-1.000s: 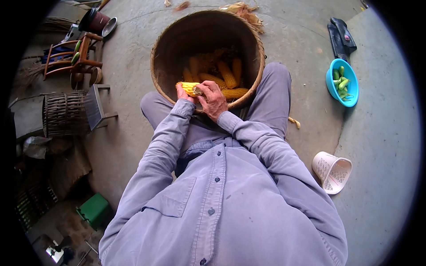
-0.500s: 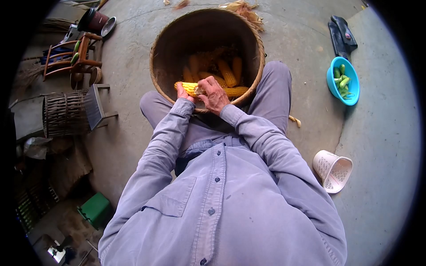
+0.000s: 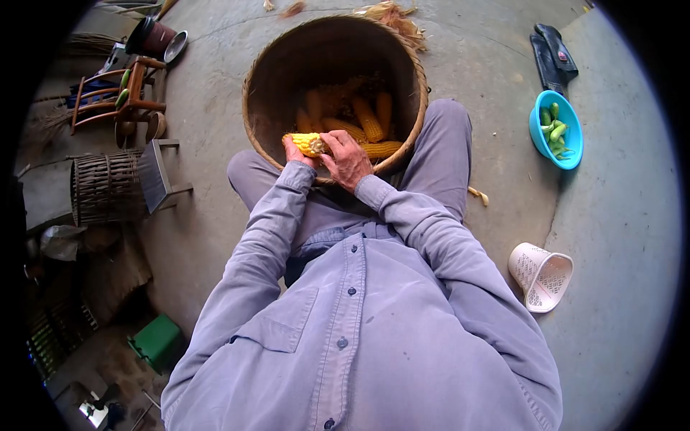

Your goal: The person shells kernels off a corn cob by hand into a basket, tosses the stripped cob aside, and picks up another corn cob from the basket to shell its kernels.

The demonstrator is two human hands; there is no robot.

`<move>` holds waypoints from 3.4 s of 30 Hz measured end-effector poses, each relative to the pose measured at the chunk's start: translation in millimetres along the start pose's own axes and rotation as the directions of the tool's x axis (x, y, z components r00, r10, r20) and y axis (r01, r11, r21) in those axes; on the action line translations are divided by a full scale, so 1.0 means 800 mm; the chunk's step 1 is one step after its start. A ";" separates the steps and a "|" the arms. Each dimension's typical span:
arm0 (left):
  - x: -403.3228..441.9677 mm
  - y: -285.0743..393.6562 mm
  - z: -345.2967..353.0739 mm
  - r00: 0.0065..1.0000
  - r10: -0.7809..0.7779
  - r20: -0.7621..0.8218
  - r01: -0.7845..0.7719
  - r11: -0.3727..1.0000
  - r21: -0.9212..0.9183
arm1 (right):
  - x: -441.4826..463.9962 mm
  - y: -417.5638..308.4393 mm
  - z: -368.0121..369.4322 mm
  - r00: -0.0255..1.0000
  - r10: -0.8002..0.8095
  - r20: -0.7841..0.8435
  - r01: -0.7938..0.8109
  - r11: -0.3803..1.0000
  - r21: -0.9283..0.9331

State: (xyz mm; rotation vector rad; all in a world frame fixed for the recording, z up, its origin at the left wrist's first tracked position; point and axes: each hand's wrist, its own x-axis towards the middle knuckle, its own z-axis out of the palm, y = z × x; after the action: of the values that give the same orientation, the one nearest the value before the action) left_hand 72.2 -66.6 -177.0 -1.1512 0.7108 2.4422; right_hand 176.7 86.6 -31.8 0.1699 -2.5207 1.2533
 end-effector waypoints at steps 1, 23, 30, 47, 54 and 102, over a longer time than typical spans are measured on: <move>0.003 -0.001 -0.002 1.000 0.009 0.001 -0.009 1.000 0.004 | 0.000 -0.001 -0.001 1.000 -0.019 -0.014 0.018 1.000 -0.004; -0.041 -0.007 0.027 0.959 0.235 -0.161 -0.229 0.972 0.056 | 0.010 0.008 -0.001 0.985 0.154 0.080 -0.166 0.968 0.188; -0.044 -0.010 0.027 0.931 0.302 -0.203 -0.265 0.945 0.190 | 0.010 0.012 -0.004 0.983 0.115 0.144 -0.135 0.982 0.133; -0.072 0.004 0.044 0.995 0.104 0.008 -0.104 0.992 0.065 | 0.002 0.002 0.001 0.998 0.002 -0.065 0.006 0.993 0.119; -0.044 0.001 0.027 0.991 0.126 0.040 -0.129 0.989 0.078 | 0.002 -0.005 -0.007 0.997 0.036 -0.071 -0.028 0.993 0.116; -0.046 -0.003 0.029 0.977 0.205 -0.060 -0.196 0.972 0.130 | 0.008 0.001 -0.008 0.999 0.033 0.038 -0.038 0.990 0.134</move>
State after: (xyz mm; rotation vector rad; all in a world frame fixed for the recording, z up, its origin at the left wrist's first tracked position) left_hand 81.6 -55.0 -135.7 -1.1760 1.0313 2.4871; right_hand 171.7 92.7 -26.6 0.1810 -2.4788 1.4481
